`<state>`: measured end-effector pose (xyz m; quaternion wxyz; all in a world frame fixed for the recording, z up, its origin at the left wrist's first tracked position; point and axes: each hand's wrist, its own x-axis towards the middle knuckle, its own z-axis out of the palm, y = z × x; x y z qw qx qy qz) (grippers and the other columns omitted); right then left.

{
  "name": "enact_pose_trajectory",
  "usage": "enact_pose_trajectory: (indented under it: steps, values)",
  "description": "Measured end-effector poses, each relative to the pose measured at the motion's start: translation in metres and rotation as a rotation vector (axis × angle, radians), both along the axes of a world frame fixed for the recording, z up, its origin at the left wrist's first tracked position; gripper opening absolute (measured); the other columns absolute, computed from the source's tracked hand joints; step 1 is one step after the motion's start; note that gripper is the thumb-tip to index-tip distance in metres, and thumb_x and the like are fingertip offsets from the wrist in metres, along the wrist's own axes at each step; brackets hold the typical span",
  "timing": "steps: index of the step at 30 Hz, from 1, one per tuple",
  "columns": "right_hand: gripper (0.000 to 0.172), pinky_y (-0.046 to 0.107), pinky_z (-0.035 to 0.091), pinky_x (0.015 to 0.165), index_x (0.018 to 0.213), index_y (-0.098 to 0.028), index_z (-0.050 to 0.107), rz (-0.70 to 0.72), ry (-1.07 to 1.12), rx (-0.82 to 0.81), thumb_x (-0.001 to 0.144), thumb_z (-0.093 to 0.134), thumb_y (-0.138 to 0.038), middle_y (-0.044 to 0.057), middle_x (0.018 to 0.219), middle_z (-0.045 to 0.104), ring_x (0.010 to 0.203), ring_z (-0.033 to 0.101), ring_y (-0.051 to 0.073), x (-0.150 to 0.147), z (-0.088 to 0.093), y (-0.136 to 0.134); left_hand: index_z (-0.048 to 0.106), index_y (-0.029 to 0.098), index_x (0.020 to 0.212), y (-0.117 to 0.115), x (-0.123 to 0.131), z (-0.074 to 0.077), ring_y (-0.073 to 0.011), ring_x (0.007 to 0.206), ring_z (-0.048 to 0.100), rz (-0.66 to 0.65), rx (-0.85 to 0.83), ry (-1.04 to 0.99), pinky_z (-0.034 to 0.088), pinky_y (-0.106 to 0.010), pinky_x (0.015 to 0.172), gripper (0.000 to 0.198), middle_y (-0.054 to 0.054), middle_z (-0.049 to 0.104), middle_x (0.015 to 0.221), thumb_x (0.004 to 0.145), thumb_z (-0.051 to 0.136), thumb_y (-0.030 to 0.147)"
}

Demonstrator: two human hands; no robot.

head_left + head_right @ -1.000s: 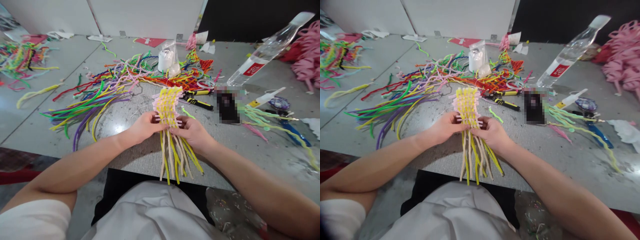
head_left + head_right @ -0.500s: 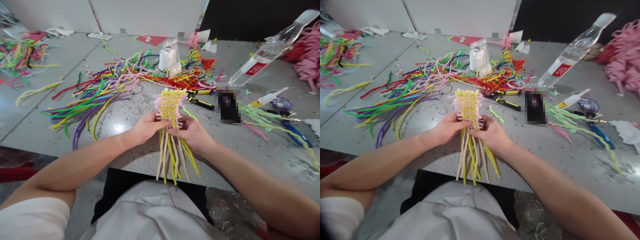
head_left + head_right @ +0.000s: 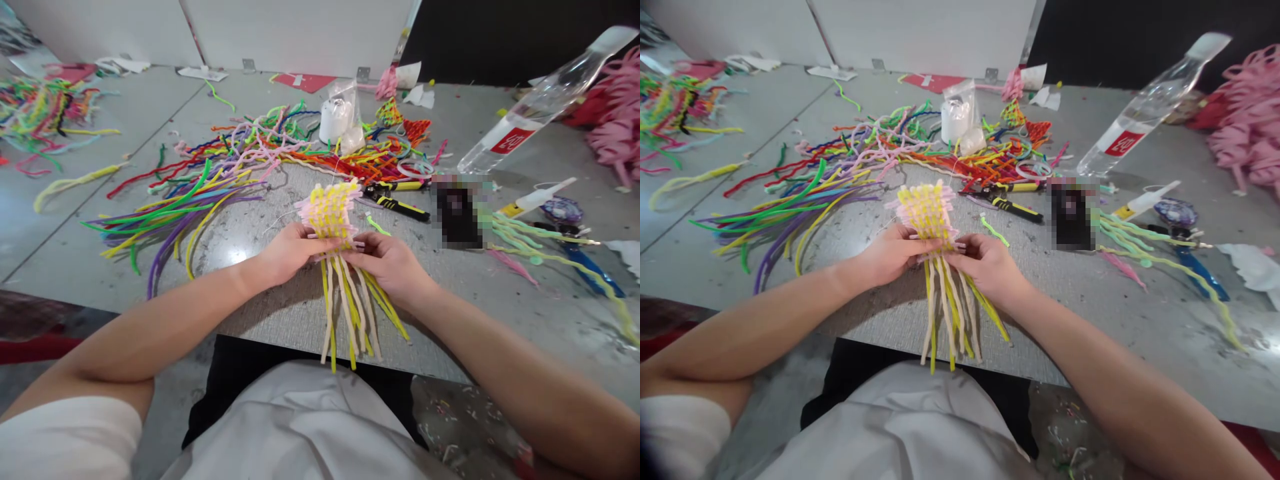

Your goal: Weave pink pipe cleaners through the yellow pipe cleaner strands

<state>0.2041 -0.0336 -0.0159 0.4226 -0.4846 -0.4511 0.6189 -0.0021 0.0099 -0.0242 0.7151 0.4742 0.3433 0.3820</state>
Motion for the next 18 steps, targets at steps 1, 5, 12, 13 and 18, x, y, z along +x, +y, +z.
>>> enact_pose_trajectory:
  steps: [1, 5, 12, 13, 18]
  values:
    - [0.047, 0.035, 0.058, 0.076, 0.093, -0.024, 0.074, 0.003, 0.000, -0.015, 0.065, 0.104, -0.045, 0.000, 0.088, 0.078, 0.077, 0.070, 0.018, 0.000, 0.002, 0.000, 0.086, 0.017, 0.097, 0.000, 0.000, 0.002, -0.0219, 0.094, 0.081, -0.015, -0.014, -0.001, 0.064, -0.037, 0.094, 0.028, -0.006, 0.085, 0.094, 0.077, 0.096, 0.033]
    - [0.043, 0.033, 0.056, 0.069, 0.090, -0.023, 0.076, -0.002, 0.016, -0.077, 0.061, 0.102, -0.042, 0.001, 0.084, 0.079, 0.071, 0.069, 0.017, -0.001, 0.009, -0.002, 0.084, 0.018, 0.097, 0.001, -0.002, 0.010, -0.0194, 0.088, 0.079, -0.038, -0.032, 0.004, 0.063, -0.032, 0.087, 0.025, -0.005, 0.085, 0.093, 0.075, 0.092, 0.026]
    - [0.038, 0.034, 0.058, 0.072, 0.091, -0.022, 0.082, 0.022, -0.003, -0.091, 0.061, 0.099, -0.037, 0.003, 0.088, 0.084, 0.073, 0.073, 0.020, -0.003, 0.011, -0.006, 0.082, 0.018, 0.093, -0.001, 0.001, 0.007, -0.0167, 0.080, 0.076, -0.066, -0.022, 0.023, 0.061, -0.030, 0.080, 0.023, -0.004, 0.083, 0.092, 0.072, 0.088, 0.024]
    - [0.040, 0.035, 0.059, 0.073, 0.092, -0.022, 0.082, 0.031, 0.003, -0.090, 0.060, 0.100, -0.037, 0.003, 0.089, 0.084, 0.074, 0.074, 0.020, -0.003, 0.010, -0.007, 0.082, 0.018, 0.091, -0.002, 0.002, 0.006, -0.0166, 0.080, 0.076, -0.070, -0.007, 0.027, 0.061, -0.031, 0.081, 0.020, -0.003, 0.082, 0.089, 0.073, 0.087, 0.024]
    - [0.045, 0.038, 0.061, 0.080, 0.098, -0.022, 0.081, 0.077, 0.069, -0.095, 0.060, 0.102, -0.033, 0.005, 0.098, 0.085, 0.082, 0.077, 0.022, -0.005, 0.008, -0.008, 0.080, 0.018, 0.086, -0.007, 0.005, 0.006, -0.0158, 0.078, 0.074, -0.046, 0.056, 0.040, 0.057, -0.028, 0.075, 0.013, -0.002, 0.081, 0.084, 0.074, 0.080, 0.023]
